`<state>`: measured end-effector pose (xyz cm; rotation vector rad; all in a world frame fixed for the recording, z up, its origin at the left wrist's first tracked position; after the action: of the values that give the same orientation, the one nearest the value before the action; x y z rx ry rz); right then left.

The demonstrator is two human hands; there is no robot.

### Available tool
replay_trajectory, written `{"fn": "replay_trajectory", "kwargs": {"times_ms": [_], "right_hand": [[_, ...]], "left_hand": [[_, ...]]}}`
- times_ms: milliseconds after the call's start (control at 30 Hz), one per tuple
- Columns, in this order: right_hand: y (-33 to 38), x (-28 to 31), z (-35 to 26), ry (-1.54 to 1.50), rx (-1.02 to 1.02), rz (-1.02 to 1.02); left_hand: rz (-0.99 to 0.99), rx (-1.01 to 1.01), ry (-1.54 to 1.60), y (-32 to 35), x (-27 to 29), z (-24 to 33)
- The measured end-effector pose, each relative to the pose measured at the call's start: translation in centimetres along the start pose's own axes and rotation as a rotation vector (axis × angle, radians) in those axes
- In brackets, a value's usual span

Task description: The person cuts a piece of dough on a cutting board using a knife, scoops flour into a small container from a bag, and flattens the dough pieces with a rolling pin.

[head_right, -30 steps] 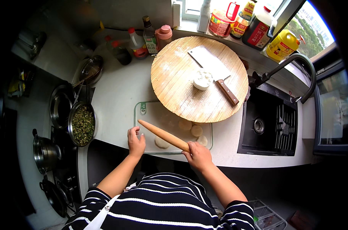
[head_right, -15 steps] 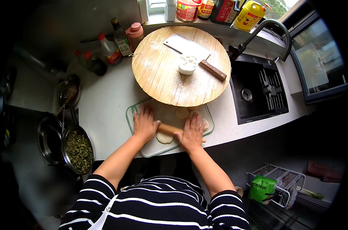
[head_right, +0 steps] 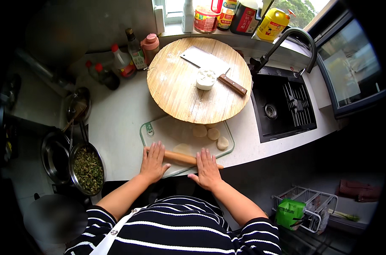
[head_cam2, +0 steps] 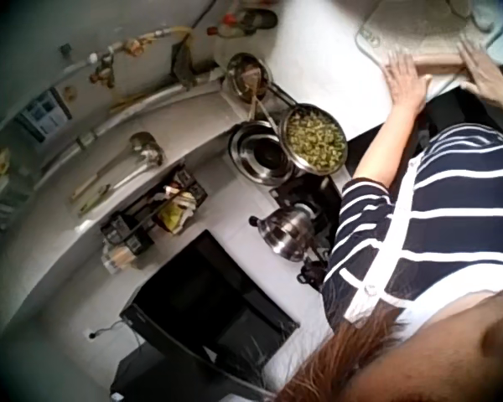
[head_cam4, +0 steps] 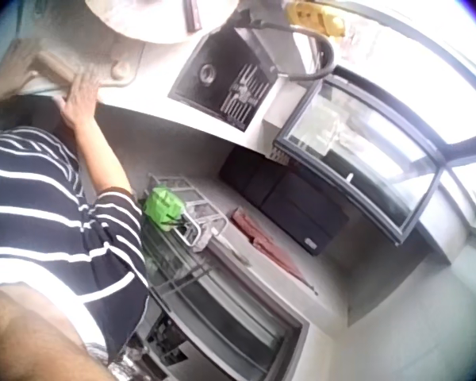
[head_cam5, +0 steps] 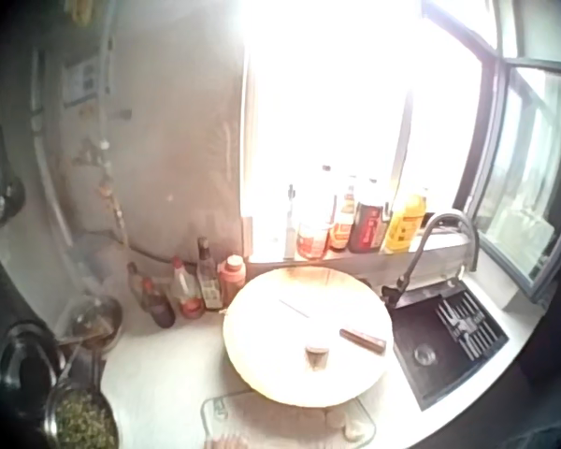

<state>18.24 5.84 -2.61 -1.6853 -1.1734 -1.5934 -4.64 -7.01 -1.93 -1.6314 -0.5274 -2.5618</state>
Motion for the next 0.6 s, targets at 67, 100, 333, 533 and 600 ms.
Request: {"fn": "replay_trajectory", "kwargs": {"times_ms": [67,100,333,533,600], "right_hand": [[1.4,0.8,-0.4,0.058,0.105,-0.025],[-0.3,1.1,0.4,0.088,0.078,-0.026],[-5.6,0.9,2.1,0.071,-0.154,0.112],[2.3,-1.5,0.0,0.117,0.151,0.047],[-1.8,1.2,0.8,0.088,0.056,0.104]], "left_hand": [[-0.073,-0.018,-0.011,2.5,-0.7,-0.3],[-0.012,0.014,0.054,0.9,-1.0,-0.7],[0.060,0.120,0.115,-6.1,2.3,0.7],[-0.109,-0.029,-0.026,3.5,-1.4,-0.8],[-0.035,0.032,0.080,-0.6,0.0,-0.8]]}}
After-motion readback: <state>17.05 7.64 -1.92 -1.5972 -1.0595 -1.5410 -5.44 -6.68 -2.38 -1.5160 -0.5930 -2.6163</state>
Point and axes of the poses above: each hand's wrist, its own y-axis away from the middle knuckle, its own x-axis out of the back of the hand, z = x × y, the point moved 1 cm from there along -y, towards the middle knuckle, and after that the axes turned 9 degrees about y, right-handed, at the moved point
